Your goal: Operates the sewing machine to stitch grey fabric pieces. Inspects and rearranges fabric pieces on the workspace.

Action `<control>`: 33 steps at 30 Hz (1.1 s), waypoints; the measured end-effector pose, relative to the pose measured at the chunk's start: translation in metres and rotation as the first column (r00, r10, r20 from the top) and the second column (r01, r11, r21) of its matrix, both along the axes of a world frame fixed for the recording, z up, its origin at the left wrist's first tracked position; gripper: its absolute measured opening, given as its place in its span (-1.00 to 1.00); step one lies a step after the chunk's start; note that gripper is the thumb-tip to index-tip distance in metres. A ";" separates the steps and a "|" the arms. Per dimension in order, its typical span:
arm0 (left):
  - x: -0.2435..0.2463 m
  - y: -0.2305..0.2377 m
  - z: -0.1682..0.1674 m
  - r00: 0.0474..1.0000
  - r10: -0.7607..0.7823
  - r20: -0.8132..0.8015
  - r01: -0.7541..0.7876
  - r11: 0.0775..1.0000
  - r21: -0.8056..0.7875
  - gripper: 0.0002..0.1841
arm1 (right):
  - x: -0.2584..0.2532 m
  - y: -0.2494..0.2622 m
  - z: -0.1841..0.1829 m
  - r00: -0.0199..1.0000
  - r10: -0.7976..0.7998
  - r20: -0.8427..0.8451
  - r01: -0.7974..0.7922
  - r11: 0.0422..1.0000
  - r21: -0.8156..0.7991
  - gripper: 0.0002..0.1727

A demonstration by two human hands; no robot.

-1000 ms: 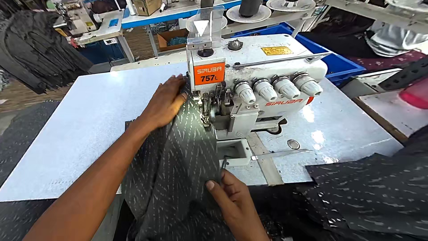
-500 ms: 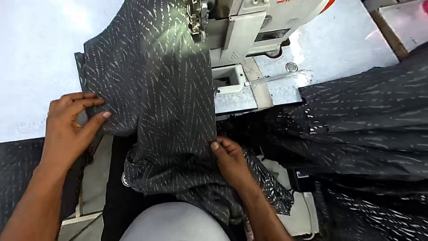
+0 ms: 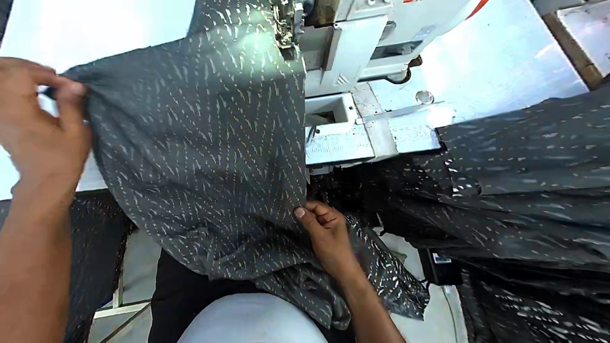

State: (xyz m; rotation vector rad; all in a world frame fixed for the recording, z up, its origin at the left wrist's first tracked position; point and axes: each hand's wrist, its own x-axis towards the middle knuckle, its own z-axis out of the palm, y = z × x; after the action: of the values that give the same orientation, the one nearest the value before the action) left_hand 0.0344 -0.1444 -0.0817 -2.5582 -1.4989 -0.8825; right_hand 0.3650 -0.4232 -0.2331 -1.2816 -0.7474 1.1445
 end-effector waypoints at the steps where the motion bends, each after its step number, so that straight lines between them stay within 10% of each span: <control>1: 0.008 -0.002 0.004 0.998 -0.049 -0.037 0.049 0.999 -0.020 -0.54 | 0.000 -0.002 0.002 0.999 -0.001 0.032 0.001 1.000 -0.018 -0.85; 6: 0.045 -0.040 -0.021 0.930 -0.341 -0.136 0.306 0.925 -0.224 -0.19 | 0.002 -0.002 0.015 0.999 0.027 0.045 -0.027 1.000 -0.014 -0.92; 12: 0.026 -0.024 -0.047 0.893 -0.441 -0.086 0.435 0.897 -0.084 -0.61 | 0.005 0.009 0.017 0.999 0.005 0.053 -0.007 1.000 0.030 -0.91; 18: 0.056 -0.020 0.012 0.925 0.102 0.366 0.096 0.868 -0.486 -0.80 | 0.001 0.025 0.038 0.999 -0.023 -0.024 0.026 0.994 0.111 -0.88; 21: 0.066 -0.031 0.015 0.994 0.013 0.112 0.005 0.988 -0.152 -0.52 | 0.000 0.034 0.043 1.000 -0.010 0.011 0.008 0.991 0.134 -0.90; 24: 0.078 -0.054 -0.006 0.996 -0.064 -0.059 0.046 0.963 -0.265 -0.20 | 0.003 0.043 0.051 1.000 0.005 0.027 -0.010 0.983 0.182 -0.92; 26: 0.073 -0.059 -0.023 0.990 -0.050 -0.131 0.015 0.966 -0.260 -0.45 | 0.006 0.046 0.057 0.999 -0.002 0.045 -0.007 0.982 0.191 -0.92; 30: 0.059 -0.044 -0.005 0.963 0.055 0.266 0.068 0.900 -0.430 -0.76 | 0.011 0.052 0.070 0.997 -0.006 0.082 -0.011 0.980 0.200 -0.93; 33: 0.065 -0.029 0.027 0.916 0.055 0.397 0.043 0.971 -0.234 -0.76 | 0.014 0.058 0.080 0.996 -0.012 0.092 -0.008 0.976 0.218 -0.90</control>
State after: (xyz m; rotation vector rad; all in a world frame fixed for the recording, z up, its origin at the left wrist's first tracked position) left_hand 0.0992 -0.1738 -0.0544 -2.6457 -1.8155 -1.3758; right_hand 0.3789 -0.3654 -0.1535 -1.1550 -0.9142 0.9765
